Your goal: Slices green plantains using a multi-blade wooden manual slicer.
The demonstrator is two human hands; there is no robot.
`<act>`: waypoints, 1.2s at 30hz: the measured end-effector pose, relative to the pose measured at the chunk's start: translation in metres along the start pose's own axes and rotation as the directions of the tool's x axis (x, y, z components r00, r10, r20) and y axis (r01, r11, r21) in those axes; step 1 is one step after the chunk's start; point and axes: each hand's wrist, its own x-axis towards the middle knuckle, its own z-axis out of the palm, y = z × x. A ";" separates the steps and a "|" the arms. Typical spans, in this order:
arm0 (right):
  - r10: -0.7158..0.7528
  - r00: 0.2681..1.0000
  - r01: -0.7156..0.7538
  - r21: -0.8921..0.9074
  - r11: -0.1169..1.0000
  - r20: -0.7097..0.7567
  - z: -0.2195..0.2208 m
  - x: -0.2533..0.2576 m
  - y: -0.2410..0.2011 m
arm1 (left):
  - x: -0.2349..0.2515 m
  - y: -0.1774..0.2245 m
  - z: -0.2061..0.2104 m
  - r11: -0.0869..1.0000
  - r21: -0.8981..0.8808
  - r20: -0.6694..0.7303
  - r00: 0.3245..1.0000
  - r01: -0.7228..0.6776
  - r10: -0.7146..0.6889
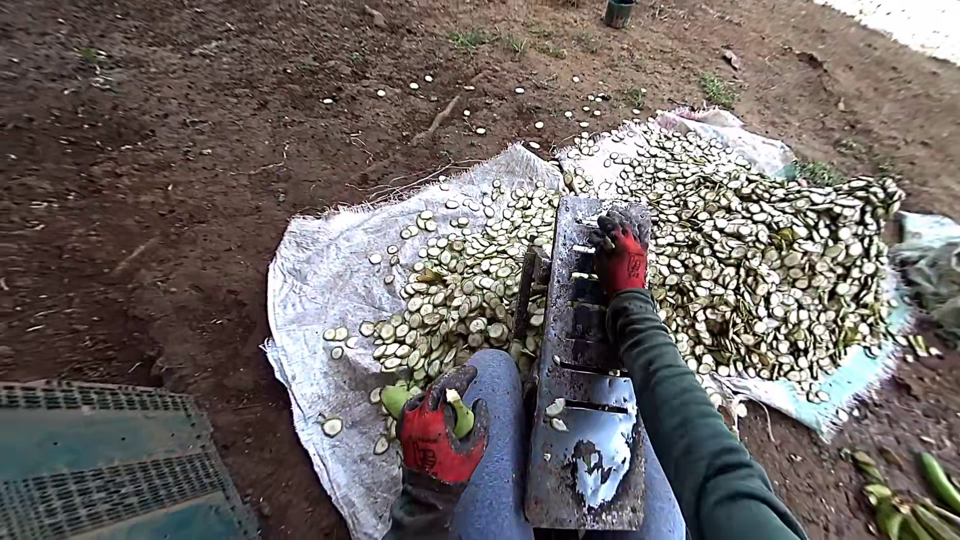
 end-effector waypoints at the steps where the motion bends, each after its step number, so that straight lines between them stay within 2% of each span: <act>1: 0.016 1.000 -0.016 0.025 1.000 -0.001 -0.001 -0.012 -0.001 | -0.006 -0.005 -0.004 1.000 -0.005 0.007 1.000 0.015 -0.015; 3: -0.028 0.999 0.029 0.049 0.998 -0.037 -0.004 -0.073 0.003 | -0.012 -0.016 -0.009 0.999 -0.009 0.019 0.999 0.042 -0.042; 7: -0.178 0.970 0.184 0.021 0.983 -0.165 -0.007 -0.251 -0.001 | -0.019 -0.037 -0.015 0.993 -0.002 0.034 0.993 0.117 -0.117; 9: -0.180 0.973 0.181 -0.009 0.984 -0.142 -0.009 -0.281 -0.004 | -0.015 -0.041 -0.015 0.990 0.009 0.042 0.989 0.143 -0.143; 11: -0.176 0.979 0.169 -0.071 0.983 -0.100 -0.012 -0.246 -0.004 | -0.015 -0.041 -0.012 0.987 -0.004 0.054 0.985 0.163 -0.163; 13: -0.123 0.992 0.122 -0.146 0.982 0.003 -0.013 -0.169 -0.005 | -0.014 -0.036 -0.011 0.985 -0.019 0.058 0.984 0.171 -0.170; 15: 0.016 0.992 0.010 -0.207 0.978 0.125 -0.009 -0.086 -0.002 | -0.013 -0.028 -0.012 0.986 -0.038 0.046 0.986 0.161 -0.159; 18: 0.126 0.986 -0.097 -0.235 0.967 0.113 0.001 0.003 0.002 | -0.016 -0.021 -0.016 0.983 -0.094 -0.011 0.987 0.161 -0.162; 19: 0.139 0.985 -0.113 -0.220 0.969 0.106 0.002 0.009 0.000 | -0.017 -0.019 -0.018 0.977 -0.124 -0.020 0.984 0.174 -0.178; 21: 0.123 0.987 -0.106 -0.150 0.983 0.106 -0.005 -0.025 -0.003 | -0.020 -0.021 -0.022 0.958 -0.208 -0.033 0.977 0.198 -0.209; 24: 0.006 0.990 -0.002 -0.028 1.000 0.142 -0.007 -0.144 -0.005 | -0.020 -0.035 -0.024 0.935 -0.284 -0.045 0.971 0.213 -0.235; 26: -0.089 0.991 0.088 0.011 0.996 0.102 -0.011 -0.229 -0.007 | -0.019 -0.042 -0.026 0.930 -0.286 -0.029 0.968 0.232 -0.250; 28: -0.132 0.982 0.132 0.008 0.991 0.133 -0.016 -0.262 -0.007 | -0.014 -0.044 -0.027 0.928 -0.270 -0.016 0.963 0.256 -0.270; 30: -0.097 0.970 0.101 -0.009 0.995 0.223 -0.022 -0.237 -0.007 | -0.010 -0.043 -0.025 0.919 -0.278 0.002 0.957 0.278 -0.289; 33: 0.056 0.918 0.002 -0.146 0.989 0.393 -0.024 -0.147 -0.005 | -0.007 -0.043 -0.020 0.901 -0.329 0.025 0.956 0.283 -0.291; 34: 0.064 0.926 0.001 -0.172 0.985 0.373 -0.020 -0.119 -0.003 | -0.006 -0.043 -0.021 0.902 -0.330 0.024 0.958 0.277 -0.286; 36: 0.040 0.969 0.016 -0.223 0.975 0.245 -0.009 -0.069 0.004 | -0.007 -0.040 -0.024 0.901 -0.329 0.029 0.957 0.281 -0.288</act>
